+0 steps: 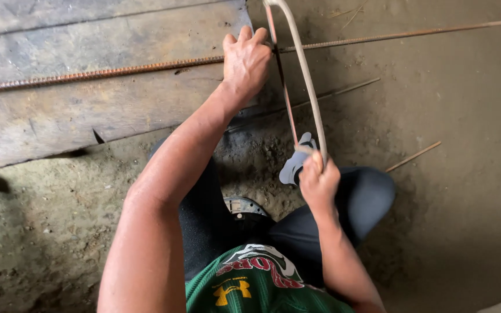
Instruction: Using a manual hacksaw to cut through a piece of metal rebar on a wooden workbench
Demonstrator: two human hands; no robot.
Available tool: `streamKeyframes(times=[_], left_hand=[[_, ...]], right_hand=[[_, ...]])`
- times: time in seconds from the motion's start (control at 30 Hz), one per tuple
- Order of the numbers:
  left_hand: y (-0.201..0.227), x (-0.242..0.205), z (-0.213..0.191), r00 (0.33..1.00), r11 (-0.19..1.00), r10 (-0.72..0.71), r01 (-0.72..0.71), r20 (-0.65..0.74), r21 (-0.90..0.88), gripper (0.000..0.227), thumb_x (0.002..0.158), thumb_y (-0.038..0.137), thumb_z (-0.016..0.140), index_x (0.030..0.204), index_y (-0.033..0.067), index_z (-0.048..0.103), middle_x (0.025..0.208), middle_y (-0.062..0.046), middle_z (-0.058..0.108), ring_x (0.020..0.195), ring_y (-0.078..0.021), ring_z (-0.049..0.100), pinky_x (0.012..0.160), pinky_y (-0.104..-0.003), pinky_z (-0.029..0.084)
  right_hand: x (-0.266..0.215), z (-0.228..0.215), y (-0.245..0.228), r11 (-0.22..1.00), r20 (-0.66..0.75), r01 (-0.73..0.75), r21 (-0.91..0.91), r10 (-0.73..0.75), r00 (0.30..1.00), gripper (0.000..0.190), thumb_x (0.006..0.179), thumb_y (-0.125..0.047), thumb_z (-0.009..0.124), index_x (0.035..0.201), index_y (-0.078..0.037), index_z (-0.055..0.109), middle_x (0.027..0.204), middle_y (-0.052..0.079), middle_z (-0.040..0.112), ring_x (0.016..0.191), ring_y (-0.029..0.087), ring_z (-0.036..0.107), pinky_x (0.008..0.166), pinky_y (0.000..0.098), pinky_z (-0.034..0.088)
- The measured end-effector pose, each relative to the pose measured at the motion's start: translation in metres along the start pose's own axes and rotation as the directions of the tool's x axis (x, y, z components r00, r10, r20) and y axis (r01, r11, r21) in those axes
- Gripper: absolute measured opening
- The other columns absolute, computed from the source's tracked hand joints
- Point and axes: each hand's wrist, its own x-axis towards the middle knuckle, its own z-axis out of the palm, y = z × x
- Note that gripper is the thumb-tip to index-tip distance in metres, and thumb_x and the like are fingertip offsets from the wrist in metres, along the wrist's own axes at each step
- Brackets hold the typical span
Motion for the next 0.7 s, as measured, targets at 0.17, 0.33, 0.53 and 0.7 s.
streamKeyframes(times=[0.17, 0.33, 0.53, 0.7], left_hand=[[0.002, 0.008, -0.012, 0.981, 0.998, -0.059, 0.064, 0.183, -0.025, 0.008, 0.078, 0.009, 0.073, 0.071, 0.0115, 0.075, 0.095, -0.001, 0.06, 0.092, -0.027, 0.051, 0.07, -0.045, 0.041], [-0.005, -0.002, 0.0, 1.0, 1.0, 0.002, -0.002, -0.007, 0.009, 0.009, 0.075, 0.014, 0.07, 0.066, 0.0159, 0.071, 0.089, -0.002, 0.057, 0.085, -0.03, 0.052, 0.067, -0.046, 0.039], [-0.056, 0.004, -0.076, 0.966, 0.969, -0.205, 0.177, -0.16, -0.171, 0.024, 0.093, 0.026, 0.059, 0.115, 0.0214, 0.066, 0.099, -0.009, 0.054, 0.088, -0.03, 0.052, 0.067, -0.047, 0.042], [-0.075, -0.003, -0.089, 0.821, 0.853, -0.476, 0.519, 0.315, -0.063, 0.068, 0.108, 0.057, 0.03, 0.157, 0.0097, 0.029, 0.16, -0.035, 0.024, 0.148, -0.0534, 0.013, 0.113, -0.076, 0.015]], right_hand=[[0.0, 0.004, 0.001, 0.969, -0.05, -0.171, 0.177, 0.182, 0.982, 0.037, 0.108, -0.021, 0.042, 0.076, -0.003, 0.047, 0.084, 0.013, 0.072, 0.05, 0.007, 0.05, 0.039, 0.0228, 0.04], [0.098, 0.043, 0.005, 0.999, -0.175, 0.035, -0.038, -0.041, 0.984, 0.044, 0.109, -0.032, 0.046, 0.072, -0.009, 0.05, 0.06, 0.003, 0.053, 0.054, 0.02, 0.053, 0.052, 0.0404, 0.04], [0.113, 0.053, 0.012, 0.979, -0.189, 0.182, -0.087, -0.196, 0.962, 0.045, 0.109, -0.035, 0.045, 0.079, -0.005, 0.058, 0.066, 0.006, 0.062, 0.061, 0.026, 0.063, 0.065, 0.0424, 0.049], [0.109, 0.058, 0.01, 0.978, -0.19, 0.181, -0.099, -0.197, 0.962, 0.044, 0.109, -0.034, 0.046, 0.077, -0.006, 0.057, 0.064, 0.006, 0.062, 0.06, 0.025, 0.062, 0.065, 0.0422, 0.049]])
